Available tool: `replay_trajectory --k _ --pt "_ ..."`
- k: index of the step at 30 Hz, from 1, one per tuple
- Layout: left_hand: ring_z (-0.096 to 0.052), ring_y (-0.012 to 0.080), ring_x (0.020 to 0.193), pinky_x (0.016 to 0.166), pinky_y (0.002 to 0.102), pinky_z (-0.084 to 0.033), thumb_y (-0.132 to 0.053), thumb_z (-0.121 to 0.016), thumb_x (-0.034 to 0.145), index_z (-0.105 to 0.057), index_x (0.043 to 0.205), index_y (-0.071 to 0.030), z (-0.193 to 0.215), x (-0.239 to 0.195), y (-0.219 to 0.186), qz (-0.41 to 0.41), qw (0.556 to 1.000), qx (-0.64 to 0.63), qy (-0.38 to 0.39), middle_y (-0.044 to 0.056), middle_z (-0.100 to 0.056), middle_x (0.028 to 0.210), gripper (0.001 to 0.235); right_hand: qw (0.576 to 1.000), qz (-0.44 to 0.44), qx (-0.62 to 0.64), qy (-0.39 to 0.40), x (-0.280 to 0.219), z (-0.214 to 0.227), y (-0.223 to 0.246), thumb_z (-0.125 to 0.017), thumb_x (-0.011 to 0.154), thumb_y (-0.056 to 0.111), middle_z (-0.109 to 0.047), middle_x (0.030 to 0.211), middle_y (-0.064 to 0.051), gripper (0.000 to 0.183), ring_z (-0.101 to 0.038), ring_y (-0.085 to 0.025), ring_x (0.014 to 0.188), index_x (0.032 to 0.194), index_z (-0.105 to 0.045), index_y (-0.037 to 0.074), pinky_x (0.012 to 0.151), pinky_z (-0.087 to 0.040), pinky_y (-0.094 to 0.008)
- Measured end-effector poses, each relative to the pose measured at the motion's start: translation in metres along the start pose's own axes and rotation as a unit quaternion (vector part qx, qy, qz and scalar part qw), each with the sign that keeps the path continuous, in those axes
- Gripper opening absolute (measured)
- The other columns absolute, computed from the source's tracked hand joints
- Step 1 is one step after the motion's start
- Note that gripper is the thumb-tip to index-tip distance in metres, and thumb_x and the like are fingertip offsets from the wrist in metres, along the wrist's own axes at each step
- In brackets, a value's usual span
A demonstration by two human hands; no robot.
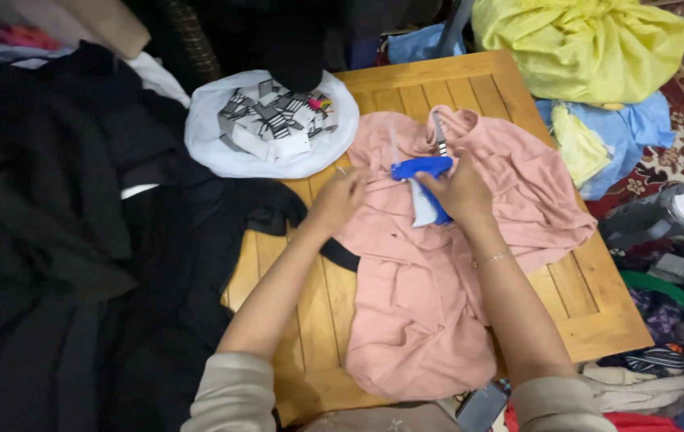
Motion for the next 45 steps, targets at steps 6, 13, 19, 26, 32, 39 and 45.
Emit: replay_trajectory --k 6,13,19,26,32,39,45 --pt "-0.067 0.0374 0.116 0.101 0.045 -0.054 -0.017 -0.064 0.095 -0.068 0.126 -0.004 -0.012 -0.057 -0.017 -0.226 0.967 0.118 0.019 0.023 -0.071 0.118 0.034 0.871 0.332 -0.143 -0.333 -0.032 -0.029 -0.006 -0.080 0.088 0.030 -0.055 0.111 -0.010 0.032 -0.059 -0.030 0.099 0.112 -0.067 0.012 0.078 -0.044 -0.043" --pt "-0.038 0.0326 0.149 0.120 0.049 -0.026 -0.055 -0.056 0.095 -0.048 0.149 -0.005 0.007 -0.074 -0.002 -0.151 0.946 0.252 0.136 0.020 -0.049 0.154 0.074 0.882 0.459 -0.023 -0.106 -0.085 -0.078 0.012 -0.070 0.087 0.016 -0.070 0.116 -0.018 0.027 -0.069 -0.036 0.109 0.113 -0.073 0.008 0.093 -0.054 -0.042" --pt "-0.032 0.0329 0.152 0.120 0.047 -0.029 -0.067 -0.051 0.091 -0.039 0.155 -0.009 0.037 -0.093 -0.010 -0.107 0.938 0.270 0.188 0.020 -0.044 0.157 0.087 0.910 0.406 -0.084 -0.017 -0.093 -0.081 0.010 -0.062 0.089 0.033 -0.056 0.146 -0.020 0.060 -0.052 -0.039 0.136 0.143 -0.057 0.007 0.108 -0.043 -0.050" --pt "-0.050 0.0348 0.135 0.114 0.048 -0.037 -0.053 -0.060 0.090 -0.060 0.135 -0.009 0.040 -0.104 -0.025 -0.181 0.954 0.209 0.120 0.017 -0.061 0.129 0.063 0.898 0.438 -0.035 -0.022 -0.090 -0.076 0.010 -0.066 0.089 0.034 -0.062 0.142 -0.019 0.054 -0.055 -0.042 0.133 0.135 -0.064 0.005 0.106 -0.044 -0.049" --pt "-0.065 0.0286 0.113 0.100 0.044 -0.049 -0.028 -0.065 0.090 -0.070 0.116 -0.016 0.019 -0.104 -0.004 -0.256 0.954 0.146 0.060 0.008 -0.071 0.105 0.029 0.905 0.415 0.093 -0.020 -0.079 -0.087 -0.003 -0.070 0.093 0.022 -0.075 0.115 -0.012 0.023 -0.066 -0.037 0.119 0.112 -0.078 0.012 0.098 -0.051 -0.045" --pt "-0.062 0.0238 0.092 0.087 0.043 -0.047 -0.035 -0.064 0.084 -0.070 0.102 -0.027 0.013 -0.097 0.020 -0.245 0.946 0.210 0.021 0.001 -0.062 0.086 0.021 0.921 0.362 0.122 -0.074 -0.075 -0.092 -0.014 -0.079 0.090 0.022 -0.074 0.097 -0.006 0.009 -0.070 -0.028 0.099 0.095 -0.079 0.015 0.088 -0.055 -0.038" --pt "-0.060 0.0211 0.107 0.099 0.042 -0.043 -0.027 -0.065 0.081 -0.065 0.094 -0.024 0.017 -0.098 0.023 -0.208 0.953 0.211 0.061 0.000 -0.063 0.098 0.013 0.906 0.394 0.147 -0.043 -0.088 -0.079 0.002 -0.071 0.094 0.011 -0.073 0.096 -0.015 0.008 -0.070 -0.037 0.096 0.099 -0.077 0.008 0.087 -0.055 -0.046"
Point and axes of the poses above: each hand's wrist, its own x-axis towards the middle knuckle, its own z-axis out of the back of the hand, y = z × x, the point moved 1 cm from there along x, towards the middle knuckle
